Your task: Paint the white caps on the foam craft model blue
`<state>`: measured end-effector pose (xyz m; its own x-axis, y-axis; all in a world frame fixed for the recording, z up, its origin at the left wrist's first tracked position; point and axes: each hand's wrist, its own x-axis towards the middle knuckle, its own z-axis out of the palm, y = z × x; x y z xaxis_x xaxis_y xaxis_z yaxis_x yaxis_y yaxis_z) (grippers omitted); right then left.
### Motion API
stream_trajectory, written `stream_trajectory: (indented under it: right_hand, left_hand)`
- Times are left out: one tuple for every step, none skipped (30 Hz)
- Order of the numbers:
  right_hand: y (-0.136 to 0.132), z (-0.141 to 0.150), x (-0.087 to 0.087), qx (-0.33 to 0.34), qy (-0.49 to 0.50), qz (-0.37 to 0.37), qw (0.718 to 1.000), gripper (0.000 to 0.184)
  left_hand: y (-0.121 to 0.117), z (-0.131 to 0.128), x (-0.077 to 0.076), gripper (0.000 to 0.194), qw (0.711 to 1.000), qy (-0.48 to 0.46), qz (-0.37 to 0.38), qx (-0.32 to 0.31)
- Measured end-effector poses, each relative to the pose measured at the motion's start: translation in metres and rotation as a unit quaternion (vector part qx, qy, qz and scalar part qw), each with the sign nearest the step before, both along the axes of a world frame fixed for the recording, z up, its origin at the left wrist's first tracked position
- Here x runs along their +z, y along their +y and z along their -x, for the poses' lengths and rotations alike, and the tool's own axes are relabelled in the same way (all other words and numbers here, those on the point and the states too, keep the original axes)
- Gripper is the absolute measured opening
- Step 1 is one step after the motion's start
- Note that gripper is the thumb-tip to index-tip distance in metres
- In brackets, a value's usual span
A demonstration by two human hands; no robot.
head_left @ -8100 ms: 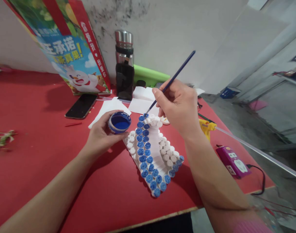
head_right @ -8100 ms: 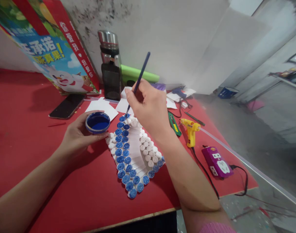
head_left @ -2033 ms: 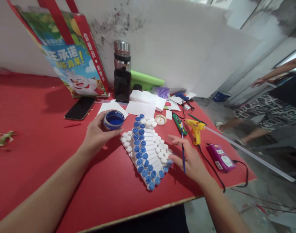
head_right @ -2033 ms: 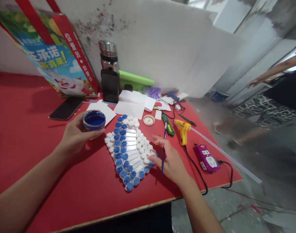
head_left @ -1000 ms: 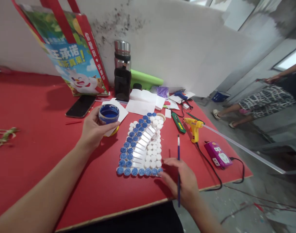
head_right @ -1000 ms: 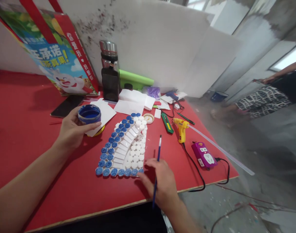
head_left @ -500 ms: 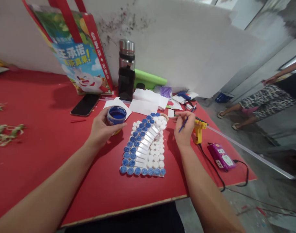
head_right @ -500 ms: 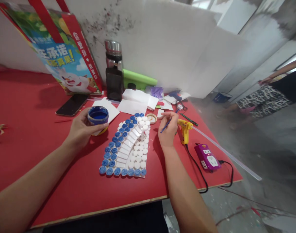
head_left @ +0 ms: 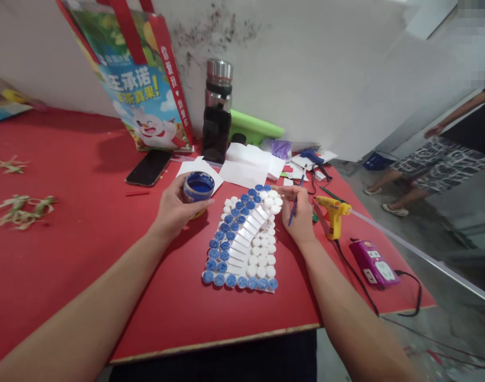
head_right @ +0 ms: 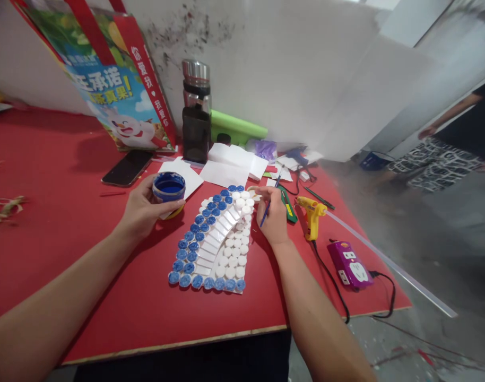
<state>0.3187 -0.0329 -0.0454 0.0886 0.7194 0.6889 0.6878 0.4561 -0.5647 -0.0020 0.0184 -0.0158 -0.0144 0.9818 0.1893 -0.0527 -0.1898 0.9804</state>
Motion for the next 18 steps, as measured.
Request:
stream_trajectory:
  right_hand:
    - [-0.001, 0.000, 0.000, 0.014, 0.000, 0.007, 1.000, 0.019]
    - [-0.001, 0.001, 0.000, 0.026, -0.002, 0.013, 1.000, 0.022]
    - [-0.002, 0.001, 0.000, 0.036, -0.004, 0.020, 0.999, 0.026]
    - [-0.003, 0.002, 0.001, 0.042, -0.007, 0.026, 0.999, 0.030]
    - [-0.003, 0.002, 0.002, 0.045, -0.011, 0.032, 0.998, 0.033]
    - [-0.005, 0.002, 0.003, 0.046, -0.016, 0.037, 0.998, 0.035]
    - [-0.006, 0.002, 0.003, 0.045, -0.020, 0.041, 0.998, 0.036]
    - [-0.008, 0.002, 0.004, 0.044, -0.023, 0.045, 0.998, 0.036]
    - [-0.010, 0.002, 0.004, 0.043, -0.027, 0.049, 0.998, 0.036]
    - [-0.012, 0.002, 0.004, 0.042, -0.030, 0.053, 0.997, 0.036]
    - [-0.014, 0.002, 0.004, 0.040, -0.033, 0.056, 0.997, 0.036]
    - [-0.016, 0.003, 0.004, 0.036, -0.035, 0.060, 0.997, 0.036]
    - [-0.017, 0.003, 0.004, 0.032, -0.037, 0.064, 0.997, 0.036]
    - [-0.018, 0.004, 0.003, 0.028, -0.038, 0.067, 0.997, 0.037]
    - [-0.019, 0.004, 0.003, 0.023, -0.039, 0.070, 0.996, 0.037]
    - [-0.020, 0.005, 0.003, 0.018, -0.040, 0.074, 0.996, 0.038]
    - [-0.020, 0.005, 0.003, 0.014, -0.041, 0.077, 0.996, 0.038]
    - [-0.021, 0.005, 0.003, 0.011, -0.042, 0.080, 0.996, 0.038]
  left_hand:
    - [0.000, 0.000, 0.000, 0.074, 1.000, 0.002, 0.000, -0.001]
    - [0.000, 0.000, 0.000, 0.074, 1.000, 0.004, -0.002, -0.002]
    - [0.000, 0.000, -0.001, 0.075, 1.000, 0.005, -0.004, -0.003]
    - [0.000, 0.000, -0.001, 0.075, 1.000, 0.007, -0.006, -0.004]
    - [0.000, 0.000, -0.001, 0.074, 1.000, 0.008, -0.008, -0.006]
    - [0.000, -0.001, -0.001, 0.074, 1.000, 0.011, -0.008, -0.006]
    - [-0.001, -0.001, -0.001, 0.074, 1.000, 0.013, -0.008, -0.007]
    - [-0.001, -0.001, -0.001, 0.075, 1.000, 0.015, -0.007, -0.007]
    - [-0.001, -0.002, -0.001, 0.075, 1.000, 0.016, -0.006, -0.007]
    - [-0.001, -0.002, -0.001, 0.075, 1.000, 0.016, -0.007, -0.006]
    - [-0.001, -0.002, -0.001, 0.074, 1.000, 0.014, -0.007, -0.006]
    - [-0.001, -0.002, -0.001, 0.072, 1.000, 0.010, -0.007, -0.006]
    - [-0.001, -0.002, -0.001, 0.070, 1.000, 0.005, -0.007, -0.007]
    - [-0.001, -0.002, -0.001, 0.068, 1.000, -0.002, -0.007, -0.008]
    - [-0.002, -0.002, 0.000, 0.067, 1.000, -0.007, -0.007, -0.008]
    - [-0.002, -0.002, 0.000, 0.067, 1.000, -0.012, -0.006, -0.008]
    - [-0.002, -0.002, 0.000, 0.067, 1.000, -0.014, -0.005, -0.008]
    - [-0.002, -0.002, 0.001, 0.067, 1.000, -0.013, -0.004, -0.007]
